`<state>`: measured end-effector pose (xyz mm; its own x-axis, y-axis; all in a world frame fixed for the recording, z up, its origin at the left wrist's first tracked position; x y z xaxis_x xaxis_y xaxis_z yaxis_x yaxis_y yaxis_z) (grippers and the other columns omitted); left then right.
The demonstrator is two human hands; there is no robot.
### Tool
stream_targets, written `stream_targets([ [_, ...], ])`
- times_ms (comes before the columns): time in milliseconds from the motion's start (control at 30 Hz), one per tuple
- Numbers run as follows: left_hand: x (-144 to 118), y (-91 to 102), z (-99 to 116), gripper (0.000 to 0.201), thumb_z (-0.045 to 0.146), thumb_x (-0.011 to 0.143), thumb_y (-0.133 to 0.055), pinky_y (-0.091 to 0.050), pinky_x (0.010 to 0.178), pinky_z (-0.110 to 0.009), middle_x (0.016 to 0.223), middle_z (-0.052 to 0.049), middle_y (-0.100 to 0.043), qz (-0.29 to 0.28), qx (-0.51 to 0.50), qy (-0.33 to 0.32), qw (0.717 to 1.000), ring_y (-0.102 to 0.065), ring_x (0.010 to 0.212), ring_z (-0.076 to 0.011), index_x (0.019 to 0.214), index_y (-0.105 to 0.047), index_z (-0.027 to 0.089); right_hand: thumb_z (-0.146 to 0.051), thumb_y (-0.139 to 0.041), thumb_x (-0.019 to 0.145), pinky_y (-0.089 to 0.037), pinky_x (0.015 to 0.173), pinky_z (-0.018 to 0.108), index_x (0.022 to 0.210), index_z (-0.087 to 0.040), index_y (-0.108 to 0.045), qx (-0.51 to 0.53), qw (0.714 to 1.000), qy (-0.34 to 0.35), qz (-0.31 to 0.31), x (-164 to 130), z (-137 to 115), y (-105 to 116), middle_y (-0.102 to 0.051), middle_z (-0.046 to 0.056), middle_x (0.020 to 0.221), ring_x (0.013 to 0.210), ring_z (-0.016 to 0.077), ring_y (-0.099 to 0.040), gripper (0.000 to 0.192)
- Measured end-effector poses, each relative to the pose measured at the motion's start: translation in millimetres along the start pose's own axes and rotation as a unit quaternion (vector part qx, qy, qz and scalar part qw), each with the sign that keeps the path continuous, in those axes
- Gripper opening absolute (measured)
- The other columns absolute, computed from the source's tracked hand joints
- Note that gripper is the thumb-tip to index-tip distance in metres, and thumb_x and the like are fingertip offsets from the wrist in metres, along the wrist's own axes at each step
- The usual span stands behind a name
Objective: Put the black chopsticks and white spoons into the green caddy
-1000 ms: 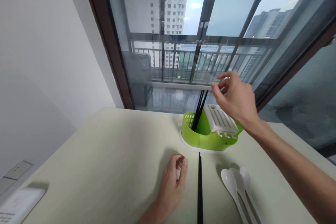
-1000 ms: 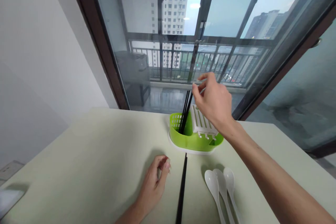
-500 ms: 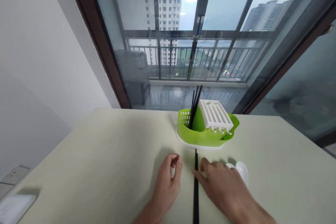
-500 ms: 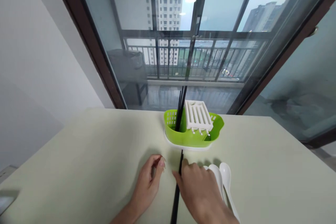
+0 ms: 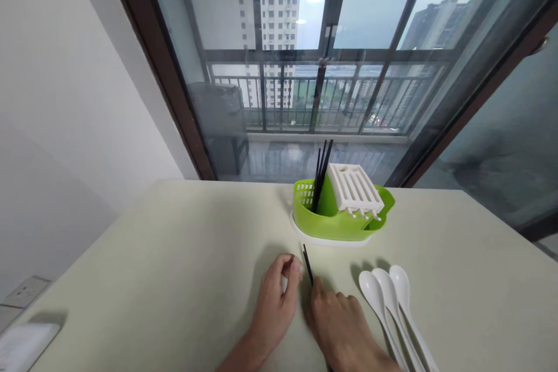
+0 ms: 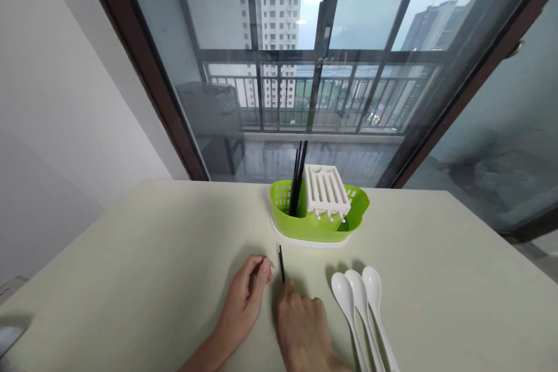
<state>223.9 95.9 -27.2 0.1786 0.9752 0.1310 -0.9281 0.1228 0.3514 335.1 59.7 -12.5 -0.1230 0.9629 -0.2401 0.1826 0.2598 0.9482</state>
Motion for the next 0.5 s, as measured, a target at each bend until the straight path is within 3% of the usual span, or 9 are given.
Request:
stream_targets([
  [100,0.4,-0.5,0.4,0.03,0.044,0.105,-0.042,-0.046,0.076,-0.029,0.083,-0.002,-0.064,-0.005,-0.01,-0.004,1.0,-0.061,0.078,-0.0173,0.093,-0.058,0.021,-0.012,-0.038,0.099,-0.052,0.064,0.039,0.106,-0.015,-0.067,0.029,0.999,-0.01,-0.019,-2.5,9.5,21.1,-0.079,0.016,0.089,0.081,0.0351,-0.078,0.03],
  [167,0.2,-1.1,3.9,0.029,0.042,0.106,-0.042,-0.047,0.078,-0.029,0.084,-0.002,-0.065,-0.014,-0.024,-0.016,0.999,-0.062,0.08,-0.0173,0.094,-0.058,0.021,-0.025,-0.036,0.104,-0.049,0.062,0.035,0.096,-0.02,-0.063,0.116,0.991,0.029,0.054,-6.6,12.7,47.4,-0.077,0.01,0.083,0.075,0.0297,-0.076,0.029],
  [267,-1.7,-2.3,11.4,0.028,0.038,0.106,-0.042,-0.049,0.084,-0.03,0.091,-0.004,-0.069,-0.037,-0.039,-0.034,0.998,-0.064,0.086,-0.0184,0.097,-0.062,0.021,-0.041,-0.04,0.106,-0.047,0.061,0.03,0.087,-0.024,-0.058,0.239,0.945,0.085,0.208,-17.0,21.5,87.5,-0.07,0.003,0.079,0.067,0.0206,-0.069,0.031],
  [333,-3.6,-2.8,15.9,0.027,0.036,0.106,-0.042,-0.049,0.09,-0.032,0.1,-0.006,-0.072,-0.055,-0.04,-0.048,0.997,-0.066,0.095,-0.0205,0.104,-0.065,0.022,-0.044,-0.043,0.105,-0.047,0.061,0.029,0.088,-0.024,-0.058,0.27,0.916,0.109,0.275,-22.9,27.7,104.0,-0.068,0.003,0.081,0.067,0.0183,-0.065,0.03],
  [400,-4.9,-3.8,18.8,0.025,0.036,0.105,-0.046,-0.049,0.095,-0.035,0.109,-0.008,-0.073,-0.073,-0.032,-0.064,0.995,-0.066,0.104,-0.0229,0.112,-0.067,0.023,-0.043,-0.044,0.105,-0.048,0.061,0.029,0.088,-0.024,-0.058,0.268,0.908,0.126,0.296,-24.9,31.9,110.3,-0.067,0.004,0.084,0.069,0.0182,-0.064,0.029],
  [500,-5.0,-7.6,19.4,0.02,0.035,0.099,-0.059,-0.049,0.095,-0.036,0.11,-0.008,-0.075,-0.105,-0.012,-0.084,0.991,-0.066,0.105,-0.0244,0.111,-0.071,0.025,-0.04,-0.042,0.106,-0.052,0.066,0.029,0.091,-0.024,-0.06,0.245,0.92,0.152,0.266,-23.2,33.5,105.0,-0.068,0.005,0.09,0.073,0.0185,-0.066,0.028],
])
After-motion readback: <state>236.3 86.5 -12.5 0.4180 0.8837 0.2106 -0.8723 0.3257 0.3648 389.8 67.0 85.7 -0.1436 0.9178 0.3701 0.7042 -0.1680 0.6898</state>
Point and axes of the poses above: each hand's wrist, its own x-axis towards the middle knuckle, its own y-axis out of the back of the hand, z = x × y, the point moved 5 cm from there along x, towards the middle knuckle
